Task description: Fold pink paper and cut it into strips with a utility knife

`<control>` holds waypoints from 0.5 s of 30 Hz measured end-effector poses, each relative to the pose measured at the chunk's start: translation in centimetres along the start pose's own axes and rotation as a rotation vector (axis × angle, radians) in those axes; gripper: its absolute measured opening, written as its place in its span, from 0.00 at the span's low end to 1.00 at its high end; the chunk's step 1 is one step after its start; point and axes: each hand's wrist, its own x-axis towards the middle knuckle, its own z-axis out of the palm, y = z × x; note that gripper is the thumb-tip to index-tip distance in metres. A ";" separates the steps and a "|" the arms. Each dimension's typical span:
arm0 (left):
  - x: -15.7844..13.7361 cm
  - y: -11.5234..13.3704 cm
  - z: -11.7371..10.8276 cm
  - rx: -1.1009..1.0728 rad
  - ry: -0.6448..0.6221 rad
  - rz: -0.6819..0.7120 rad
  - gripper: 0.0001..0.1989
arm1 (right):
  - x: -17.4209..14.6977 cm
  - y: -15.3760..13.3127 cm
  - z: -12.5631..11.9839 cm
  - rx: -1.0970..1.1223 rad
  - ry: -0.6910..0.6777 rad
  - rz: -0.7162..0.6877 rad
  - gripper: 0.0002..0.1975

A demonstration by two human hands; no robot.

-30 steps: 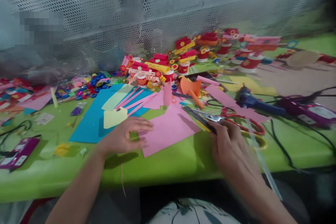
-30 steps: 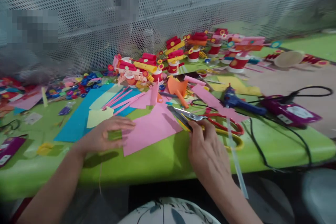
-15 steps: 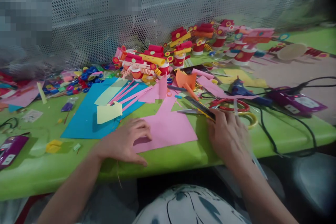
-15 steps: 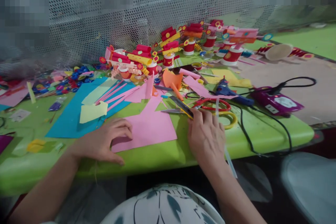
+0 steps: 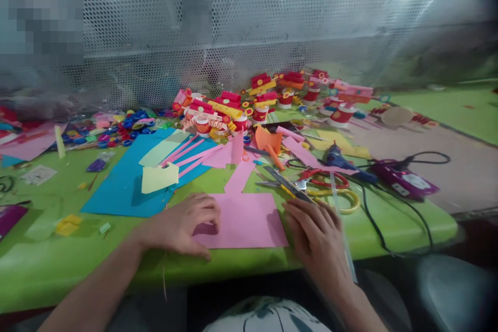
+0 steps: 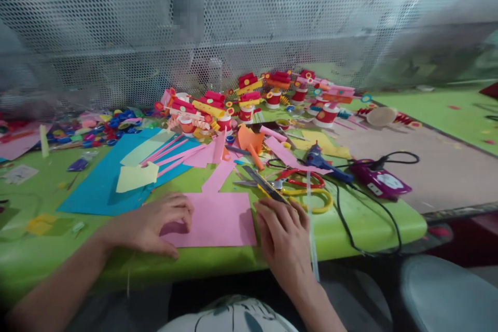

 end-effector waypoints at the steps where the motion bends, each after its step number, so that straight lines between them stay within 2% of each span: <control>1: 0.0 -0.1 0.0 -0.007 0.007 0.006 0.21 | -0.1 -0.3 -0.3 0.021 -0.022 -0.028 0.12; 5: -0.3 -0.3 -0.1 -0.041 0.049 0.027 0.15 | -0.1 -1.5 -1.1 0.150 -0.118 -0.109 0.13; 8: -0.4 0.1 -0.1 -0.067 0.103 0.012 0.07 | 0.0 -2.1 -0.8 0.229 -0.134 -0.112 0.09; 10: -0.5 0.7 0.1 -0.053 0.137 -0.014 0.03 | 0.1 -2.2 -0.5 0.256 -0.127 -0.111 0.10; 15: -1.3 1.9 1.6 -0.007 0.251 -0.115 0.06 | 0.5 -1.8 -0.3 0.297 -0.161 -0.094 0.10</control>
